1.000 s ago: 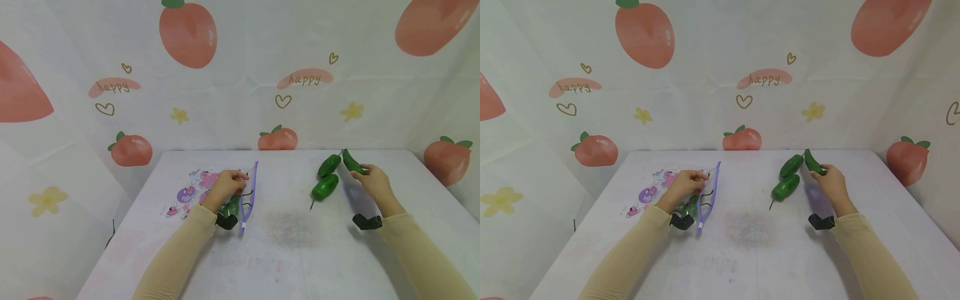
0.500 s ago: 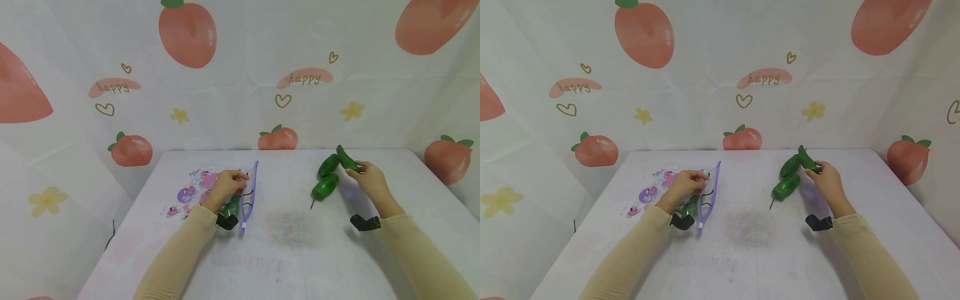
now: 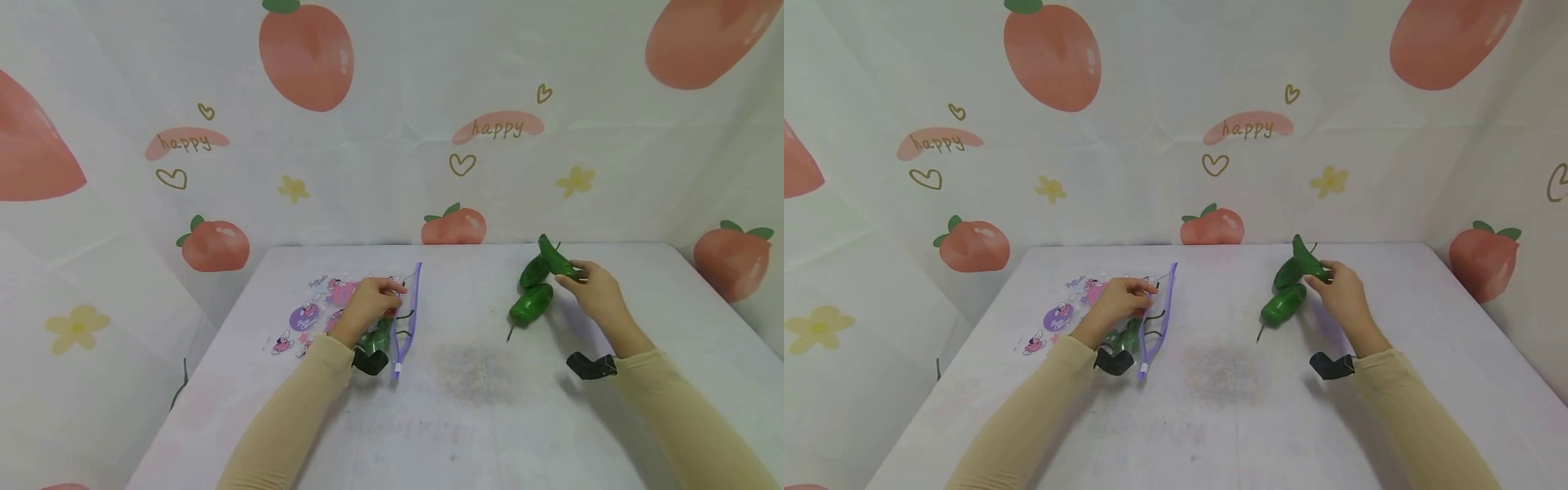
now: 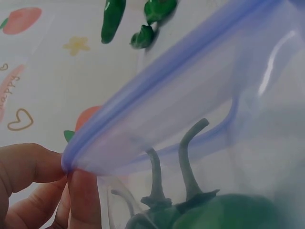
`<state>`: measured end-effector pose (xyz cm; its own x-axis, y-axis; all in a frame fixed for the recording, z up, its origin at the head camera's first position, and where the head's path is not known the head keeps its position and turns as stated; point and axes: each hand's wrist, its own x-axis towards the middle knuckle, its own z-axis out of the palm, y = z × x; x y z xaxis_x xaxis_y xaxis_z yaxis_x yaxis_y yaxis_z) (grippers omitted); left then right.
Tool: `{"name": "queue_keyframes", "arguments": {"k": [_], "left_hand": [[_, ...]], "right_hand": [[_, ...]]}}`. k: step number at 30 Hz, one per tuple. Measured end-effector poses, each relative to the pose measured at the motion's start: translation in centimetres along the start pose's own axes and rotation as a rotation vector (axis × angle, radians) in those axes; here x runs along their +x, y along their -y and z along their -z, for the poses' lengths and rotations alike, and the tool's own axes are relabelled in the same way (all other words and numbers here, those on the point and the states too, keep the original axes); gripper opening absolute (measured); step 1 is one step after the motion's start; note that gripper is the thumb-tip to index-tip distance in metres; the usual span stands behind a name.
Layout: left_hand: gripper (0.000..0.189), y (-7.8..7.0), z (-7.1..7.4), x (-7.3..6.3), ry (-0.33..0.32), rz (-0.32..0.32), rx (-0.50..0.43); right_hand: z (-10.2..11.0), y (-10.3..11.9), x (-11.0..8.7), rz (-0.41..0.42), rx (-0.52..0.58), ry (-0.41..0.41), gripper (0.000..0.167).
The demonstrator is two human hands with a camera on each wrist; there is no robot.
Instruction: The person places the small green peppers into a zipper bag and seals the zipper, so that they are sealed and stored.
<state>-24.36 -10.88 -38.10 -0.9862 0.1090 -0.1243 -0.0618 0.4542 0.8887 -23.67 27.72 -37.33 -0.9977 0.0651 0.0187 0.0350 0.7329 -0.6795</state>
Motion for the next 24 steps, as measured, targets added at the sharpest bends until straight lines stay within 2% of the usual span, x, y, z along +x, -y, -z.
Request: {"name": "queue_keyframes", "arguments": {"k": [9, 24], "left_hand": [[0.025, 0.1, 0.0, 0.2, 0.006, 0.023, 0.007], [0.024, 0.2, -0.1, 0.2, 0.004, 0.017, 0.010]], "right_hand": [[-0.4, 0.3, -0.1, 0.014, 0.016, 0.000, 0.068], [-1.0, 1.4, -0.4, 0.050, 0.002, 0.010, 0.067]]}}
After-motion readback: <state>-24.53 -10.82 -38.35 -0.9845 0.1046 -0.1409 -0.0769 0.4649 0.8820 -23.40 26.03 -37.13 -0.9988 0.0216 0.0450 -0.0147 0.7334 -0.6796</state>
